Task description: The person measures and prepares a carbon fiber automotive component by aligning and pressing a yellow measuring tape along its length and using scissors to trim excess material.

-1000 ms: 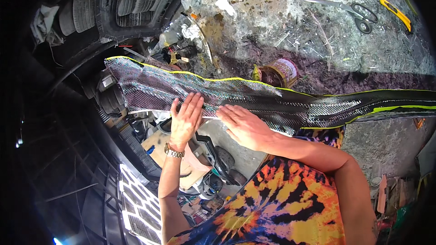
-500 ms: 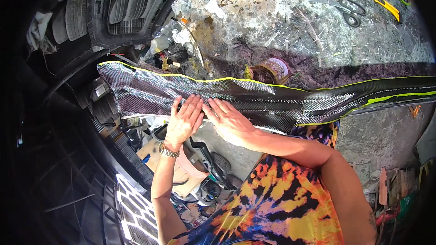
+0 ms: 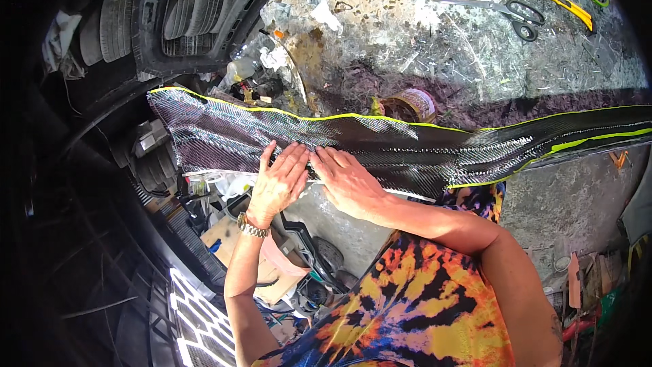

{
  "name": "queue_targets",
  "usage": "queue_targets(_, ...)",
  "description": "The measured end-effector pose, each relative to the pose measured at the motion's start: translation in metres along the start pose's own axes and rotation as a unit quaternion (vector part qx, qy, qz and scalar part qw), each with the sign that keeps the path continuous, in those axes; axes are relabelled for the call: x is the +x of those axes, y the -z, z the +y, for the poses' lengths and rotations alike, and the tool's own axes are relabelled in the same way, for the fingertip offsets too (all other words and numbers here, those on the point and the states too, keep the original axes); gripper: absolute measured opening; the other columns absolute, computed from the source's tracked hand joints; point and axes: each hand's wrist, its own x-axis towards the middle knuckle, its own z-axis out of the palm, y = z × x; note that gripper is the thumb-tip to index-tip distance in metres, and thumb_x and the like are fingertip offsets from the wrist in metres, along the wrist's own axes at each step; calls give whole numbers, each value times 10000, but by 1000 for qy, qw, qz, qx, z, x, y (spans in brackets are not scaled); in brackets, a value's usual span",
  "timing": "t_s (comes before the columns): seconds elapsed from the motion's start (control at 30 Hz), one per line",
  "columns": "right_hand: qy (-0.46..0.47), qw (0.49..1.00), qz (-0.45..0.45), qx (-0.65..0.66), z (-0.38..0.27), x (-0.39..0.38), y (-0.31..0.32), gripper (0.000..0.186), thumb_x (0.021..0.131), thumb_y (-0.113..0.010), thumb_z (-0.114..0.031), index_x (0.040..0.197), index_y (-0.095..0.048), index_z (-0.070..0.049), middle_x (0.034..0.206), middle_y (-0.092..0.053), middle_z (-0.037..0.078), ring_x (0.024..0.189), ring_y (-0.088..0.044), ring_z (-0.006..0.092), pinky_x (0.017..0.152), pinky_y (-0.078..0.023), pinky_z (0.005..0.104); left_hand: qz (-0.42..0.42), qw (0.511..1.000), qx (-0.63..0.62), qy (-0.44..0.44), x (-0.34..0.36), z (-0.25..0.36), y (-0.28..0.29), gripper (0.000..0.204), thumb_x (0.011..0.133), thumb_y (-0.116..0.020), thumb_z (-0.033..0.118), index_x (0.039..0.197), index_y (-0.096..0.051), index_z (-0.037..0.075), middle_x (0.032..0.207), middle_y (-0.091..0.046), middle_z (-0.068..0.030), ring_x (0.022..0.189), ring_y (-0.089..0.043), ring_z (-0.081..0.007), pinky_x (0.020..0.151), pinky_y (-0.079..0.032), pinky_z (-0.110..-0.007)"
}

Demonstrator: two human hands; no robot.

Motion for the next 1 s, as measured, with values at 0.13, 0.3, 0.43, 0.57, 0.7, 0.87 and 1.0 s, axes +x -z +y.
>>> queue_targets(0.13, 22, 996, 25, 80, 6, 3, -1, 631, 834, -645, -59, 1407, -399, 39, 1443, -455, 225, 1338, -443, 366, 1122, -370, 462, -9, 1000, 2, -8, 2, -1, 1, 375, 872, -655, 172, 1226, -634, 50, 1326, -615, -73, 1297, -542, -210, 1189, -236, -524)
queue_targets(0.3, 22, 996, 22, 81, 7, 6, 0, 625, 828, -624, -25, 1405, -393, 33, 1420, -473, 225, 1318, -461, 366, 1107, -383, 468, -5, 999, 37, -38, 3, -6, 2, 357, 872, -652, 185, 1205, -637, 60, 1329, -611, -73, 1299, -540, -212, 1189, -232, -533)
queue_targets(0.43, 24, 997, 42, 57, 8, 5, -4, 644, 833, -626, -27, 1423, -374, 33, 1417, -479, 220, 1312, -465, 365, 1097, -387, 467, -10, 999, 42, -27, 4, -5, 5, 366, 875, -651, 205, 1212, -635, 63, 1346, -597, -83, 1324, -515, -218, 1186, -236, -535)
queue_targets(0.57, 31, 997, 50, 50, 9, 5, -4, 657, 838, -629, -37, 1435, -364, 31, 1418, -480, 212, 1301, -472, 362, 1088, -389, 462, 0, 999, 42, -16, 4, -3, 3, 391, 870, -655, 229, 1222, -632, 60, 1351, -589, -91, 1335, -501, -230, 1186, -232, -537)
queue_targets(0.7, 32, 998, 54, 25, 11, 6, -6, 683, 831, -647, -70, 1440, -358, 33, 1391, -501, 195, 1252, -497, 350, 1056, -402, 449, -6, 999, 39, -11, 8, -2, 5, 410, 871, -646, 250, 1231, -628, 54, 1338, -597, -95, 1326, -508, -238, 1188, -226, -539)
queue_targets(0.87, 4, 998, 54, 14, 9, 8, 1, 660, 829, -651, -91, 1416, -377, 41, 1338, -534, 168, 1209, -516, 328, 1028, -407, 444, -27, 999, 39, -24, 15, -1, 7, 427, 886, -617, 277, 1242, -620, 41, 1330, -604, -102, 1312, -517, -243, 1195, -213, -536)
queue_targets(1.0, 22, 997, 74, 12, 15, 6, -8, 663, 814, -670, -103, 1403, -401, 40, 1331, -546, 159, 1218, -518, 301, 1027, -402, 426, -27, 999, 26, -37, 12, -1, 4, 448, 878, -626, 262, 1269, -609, 42, 1328, -609, -97, 1314, -517, -240, 1196, -208, -534)
